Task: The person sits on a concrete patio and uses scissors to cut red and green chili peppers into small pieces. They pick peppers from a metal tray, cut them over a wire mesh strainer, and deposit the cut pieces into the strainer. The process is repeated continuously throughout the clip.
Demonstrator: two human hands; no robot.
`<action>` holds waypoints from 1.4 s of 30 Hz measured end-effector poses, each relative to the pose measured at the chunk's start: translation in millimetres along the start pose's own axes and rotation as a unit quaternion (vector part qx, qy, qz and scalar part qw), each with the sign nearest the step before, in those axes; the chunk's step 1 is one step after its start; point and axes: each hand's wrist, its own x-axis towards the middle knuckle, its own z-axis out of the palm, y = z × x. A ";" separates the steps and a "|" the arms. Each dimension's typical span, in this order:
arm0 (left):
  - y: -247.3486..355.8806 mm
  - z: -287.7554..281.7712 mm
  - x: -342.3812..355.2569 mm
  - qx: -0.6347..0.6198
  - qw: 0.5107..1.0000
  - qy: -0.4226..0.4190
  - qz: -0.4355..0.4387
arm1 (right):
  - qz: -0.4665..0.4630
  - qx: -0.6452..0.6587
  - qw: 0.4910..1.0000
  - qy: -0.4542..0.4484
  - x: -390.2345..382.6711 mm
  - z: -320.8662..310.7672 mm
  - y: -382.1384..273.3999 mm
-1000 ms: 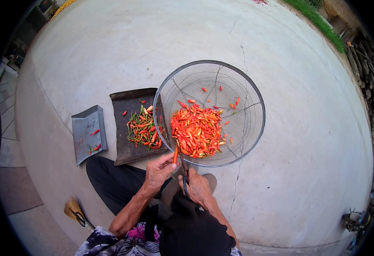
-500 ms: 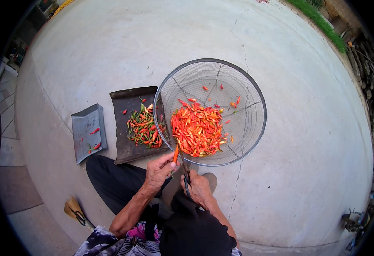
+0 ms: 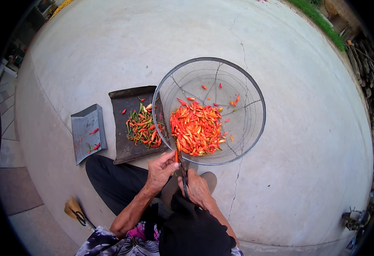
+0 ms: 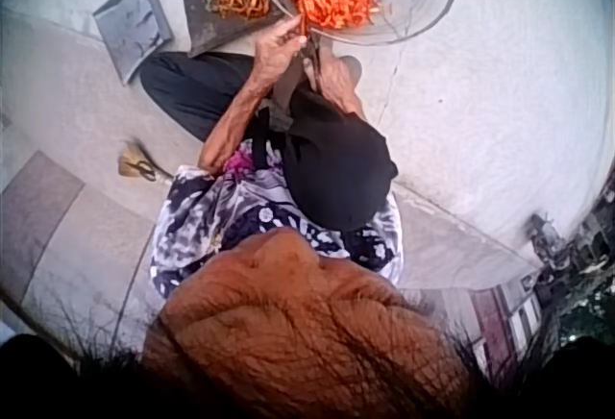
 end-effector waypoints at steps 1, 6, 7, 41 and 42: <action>-1.7 0.9 -0.3 0.001 1.000 -0.004 0.019 | -0.003 -0.005 1.000 0.011 -0.3 2.3 0.6; 0.5 1.1 -1.0 0.020 0.999 -0.018 -0.029 | 0.043 0.104 0.993 0.020 -5.0 20.5 26.8; 1.4 0.8 -0.8 0.015 0.999 -0.020 -0.048 | 0.007 0.092 0.995 0.049 -7.1 21.2 31.0; -0.1 5.1 1.4 -0.026 0.996 0.053 -0.064 | -0.003 0.008 1.000 0.007 -4.4 5.5 5.7; -1.3 5.6 0.9 -0.021 0.998 0.048 -0.047 | -0.007 0.002 1.000 0.009 -4.5 5.4 5.1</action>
